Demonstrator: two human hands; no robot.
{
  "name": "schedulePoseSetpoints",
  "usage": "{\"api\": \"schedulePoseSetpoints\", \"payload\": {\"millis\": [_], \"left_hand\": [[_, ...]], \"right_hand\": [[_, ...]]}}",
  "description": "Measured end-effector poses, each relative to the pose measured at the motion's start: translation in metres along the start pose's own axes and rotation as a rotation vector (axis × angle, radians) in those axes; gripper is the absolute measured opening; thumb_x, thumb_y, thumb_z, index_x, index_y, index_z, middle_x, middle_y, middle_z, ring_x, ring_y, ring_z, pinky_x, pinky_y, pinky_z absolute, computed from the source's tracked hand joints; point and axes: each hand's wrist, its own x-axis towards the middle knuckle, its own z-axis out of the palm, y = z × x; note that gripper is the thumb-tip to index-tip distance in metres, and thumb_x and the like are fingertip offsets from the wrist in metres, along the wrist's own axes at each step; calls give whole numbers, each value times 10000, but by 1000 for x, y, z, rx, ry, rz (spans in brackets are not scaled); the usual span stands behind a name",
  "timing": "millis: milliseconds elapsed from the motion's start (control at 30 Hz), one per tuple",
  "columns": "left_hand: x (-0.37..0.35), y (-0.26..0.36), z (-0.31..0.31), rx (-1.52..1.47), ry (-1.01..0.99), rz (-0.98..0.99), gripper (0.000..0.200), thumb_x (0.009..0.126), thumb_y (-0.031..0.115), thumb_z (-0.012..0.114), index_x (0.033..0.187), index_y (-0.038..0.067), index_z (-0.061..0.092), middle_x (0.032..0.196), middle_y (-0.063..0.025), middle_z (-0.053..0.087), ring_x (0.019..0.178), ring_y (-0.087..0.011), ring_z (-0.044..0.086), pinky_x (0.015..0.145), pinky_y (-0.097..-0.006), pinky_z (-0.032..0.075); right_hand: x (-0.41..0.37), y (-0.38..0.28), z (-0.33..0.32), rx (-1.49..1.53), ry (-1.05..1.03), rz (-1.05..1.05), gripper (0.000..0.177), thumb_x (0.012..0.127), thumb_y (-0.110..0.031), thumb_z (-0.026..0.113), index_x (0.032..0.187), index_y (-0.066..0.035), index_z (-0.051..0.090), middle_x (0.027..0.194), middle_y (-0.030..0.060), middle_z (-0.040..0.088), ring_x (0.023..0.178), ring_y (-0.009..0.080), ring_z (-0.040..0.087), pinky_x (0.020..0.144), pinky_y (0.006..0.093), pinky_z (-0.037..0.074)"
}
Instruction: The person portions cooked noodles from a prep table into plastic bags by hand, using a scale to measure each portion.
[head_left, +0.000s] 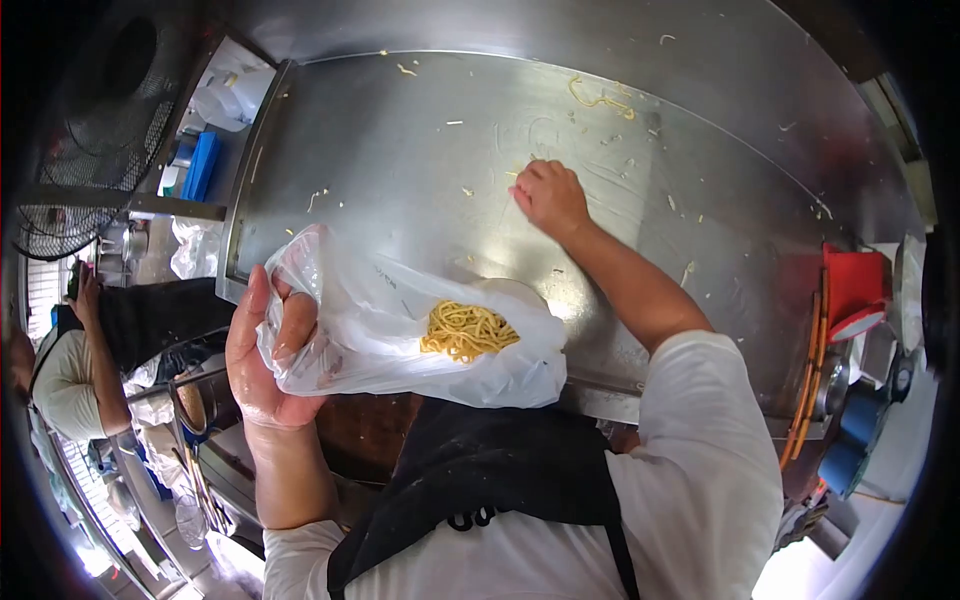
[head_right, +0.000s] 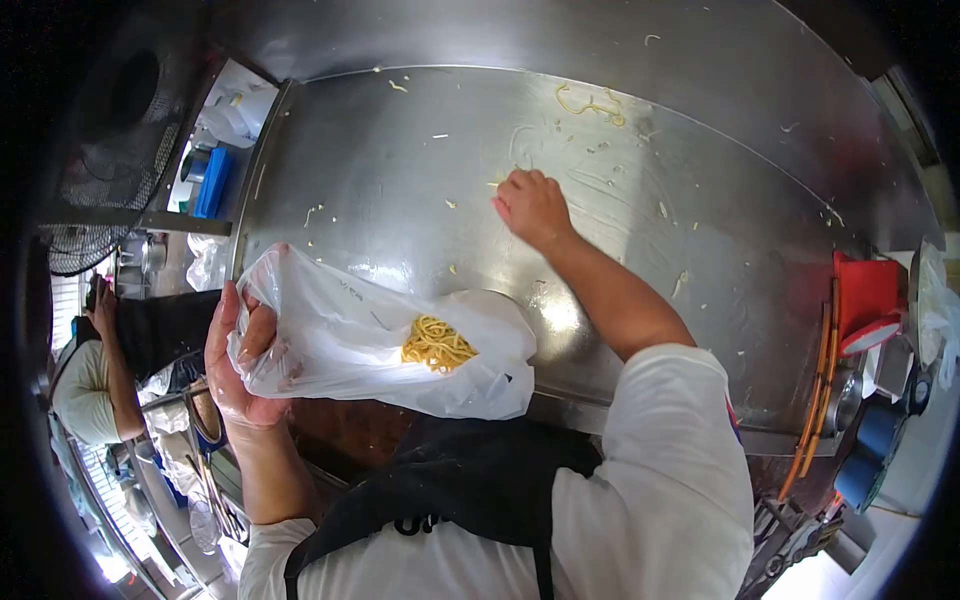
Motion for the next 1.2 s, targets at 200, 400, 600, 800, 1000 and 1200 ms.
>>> {"api": "schedulePoseSetpoints", "payload": {"millis": [200,400,600,800,1000,1200], "left_hand": [[-5,-4,16,42,15,-7,478,1081,388,325,1317,10,496,530,5,399,422,-143,425,449,-307,439],[3,-6,1,-40,-68,-51,390,1068,392,370,1164,73,574,560,5,419,452,-158,460,451,-329,462],[37,-15,-5,-90,-188,-81,369,1039,376,459,1103,52,623,649,8,527,592,-158,570,567,-303,502],[38,-13,22,-96,-192,-59,313,1034,370,480,1009,82,600,678,2,530,635,-153,576,630,-298,506],[40,-21,28,-76,72,0,282,1045,360,467,961,121,588,610,22,465,557,-144,543,554,-312,495],[59,-14,3,-104,-104,-43,302,1051,366,447,967,117,594,612,26,461,566,-152,544,545,-332,498]], "right_hand": [[8,54,-25,-151,-55,253,305,875,-404,668,806,-107,666,888,86,640,771,300,657,700,439,543],[19,36,-50,189,130,709,420,892,-458,675,782,-54,645,648,97,595,634,257,608,625,409,489],[70,-135,-173,1336,235,659,352,976,-404,619,817,-95,570,738,-21,531,585,66,449,507,251,384],[4,-215,-103,535,-134,-50,138,914,-148,624,986,-33,646,939,152,619,946,318,612,828,404,494],[4,-211,-123,338,-732,12,247,822,-260,708,969,-62,730,922,194,693,884,371,665,816,449,519],[-3,-176,-162,749,-552,19,204,846,-261,734,900,-64,725,833,114,705,785,259,687,713,363,524]]}}
